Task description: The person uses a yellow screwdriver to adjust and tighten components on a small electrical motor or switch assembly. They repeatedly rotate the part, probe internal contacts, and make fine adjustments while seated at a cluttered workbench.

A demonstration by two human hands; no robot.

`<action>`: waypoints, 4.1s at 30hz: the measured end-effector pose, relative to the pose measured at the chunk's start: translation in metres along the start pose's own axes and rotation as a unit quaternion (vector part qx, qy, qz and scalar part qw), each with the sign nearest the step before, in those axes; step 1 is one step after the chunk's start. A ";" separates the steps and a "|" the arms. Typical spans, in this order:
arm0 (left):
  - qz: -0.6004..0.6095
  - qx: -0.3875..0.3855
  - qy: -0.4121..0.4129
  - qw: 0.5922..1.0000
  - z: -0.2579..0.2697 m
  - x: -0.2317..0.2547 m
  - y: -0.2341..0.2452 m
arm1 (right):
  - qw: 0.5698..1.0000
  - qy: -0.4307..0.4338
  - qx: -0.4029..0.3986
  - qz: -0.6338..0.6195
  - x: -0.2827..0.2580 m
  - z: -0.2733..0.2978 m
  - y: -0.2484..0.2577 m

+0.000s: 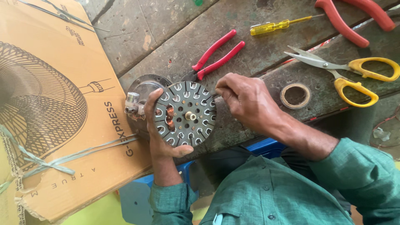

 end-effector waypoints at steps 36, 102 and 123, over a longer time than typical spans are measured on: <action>-0.064 -0.113 0.108 0.986 -0.062 0.026 -0.019 | 0.972 0.156 0.002 0.178 0.008 0.049 -0.088; -0.433 -0.041 -0.093 0.896 -0.043 0.009 -0.018 | 0.976 0.056 0.012 0.211 -0.055 0.028 -0.022; -0.216 0.051 0.000 0.975 -0.001 0.000 -0.064 | 0.964 0.060 0.083 0.244 -0.040 0.031 -0.007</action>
Point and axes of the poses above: each hand's wrist, its own z-axis away from the middle knuckle, its own y-axis out of the back of the hand, x = y × z, the point moved 2 cm from there along -z, towards the middle knuckle, and after that the axes turned 10 degrees about -y, right-handed, at the moved point
